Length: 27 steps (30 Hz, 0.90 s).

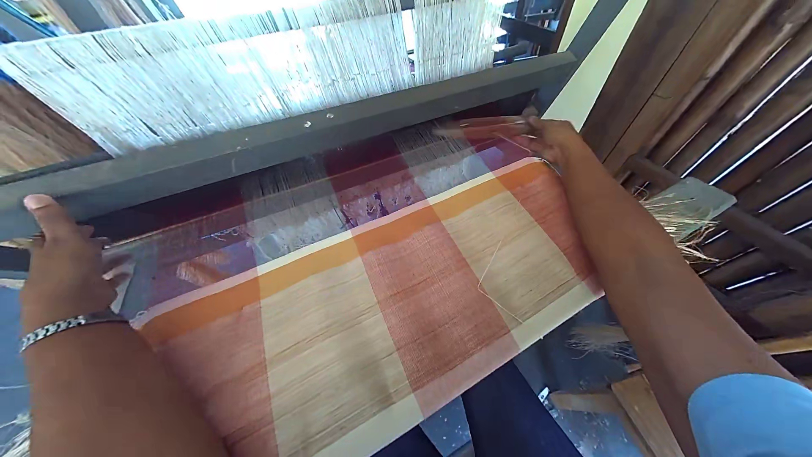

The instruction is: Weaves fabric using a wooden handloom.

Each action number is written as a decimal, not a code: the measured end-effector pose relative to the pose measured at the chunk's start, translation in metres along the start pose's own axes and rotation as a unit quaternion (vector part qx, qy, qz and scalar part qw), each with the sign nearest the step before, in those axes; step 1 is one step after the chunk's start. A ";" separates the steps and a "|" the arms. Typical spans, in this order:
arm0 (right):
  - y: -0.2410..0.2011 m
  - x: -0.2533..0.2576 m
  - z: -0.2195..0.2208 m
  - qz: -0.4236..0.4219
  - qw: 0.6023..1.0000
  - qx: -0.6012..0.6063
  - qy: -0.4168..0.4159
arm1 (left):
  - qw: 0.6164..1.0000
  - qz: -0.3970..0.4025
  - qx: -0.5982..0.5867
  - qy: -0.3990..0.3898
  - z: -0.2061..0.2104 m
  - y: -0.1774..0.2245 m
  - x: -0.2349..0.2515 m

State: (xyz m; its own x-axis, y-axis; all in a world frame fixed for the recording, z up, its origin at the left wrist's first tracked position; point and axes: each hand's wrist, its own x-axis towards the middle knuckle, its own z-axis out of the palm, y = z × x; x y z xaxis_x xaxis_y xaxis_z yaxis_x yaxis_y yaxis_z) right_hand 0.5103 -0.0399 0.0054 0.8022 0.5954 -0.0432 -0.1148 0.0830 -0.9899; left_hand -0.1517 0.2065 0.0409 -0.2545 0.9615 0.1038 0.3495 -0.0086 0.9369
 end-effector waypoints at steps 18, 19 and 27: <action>-0.012 -0.043 -0.044 0.098 0.964 -0.210 -0.131 | 0.985 -0.068 -0.119 -0.101 0.006 -0.027 0.013; -0.009 -0.045 -0.051 0.097 0.970 -0.182 -0.131 | 0.983 -0.069 -0.138 -0.097 0.003 -0.032 0.016; -0.006 -0.038 -0.091 0.092 0.973 -0.110 -0.184 | 0.983 -0.008 -0.180 0.018 -0.078 -0.037 -0.044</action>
State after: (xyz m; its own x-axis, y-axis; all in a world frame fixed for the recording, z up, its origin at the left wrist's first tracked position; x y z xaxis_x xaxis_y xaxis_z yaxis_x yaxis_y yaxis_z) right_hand 0.5341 -0.1357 0.0005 0.5122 0.8326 -0.2106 -0.0759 -0.2004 -0.9768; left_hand -0.2241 0.1432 0.0275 -0.2920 0.9518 0.0936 0.0051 -0.0963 0.9953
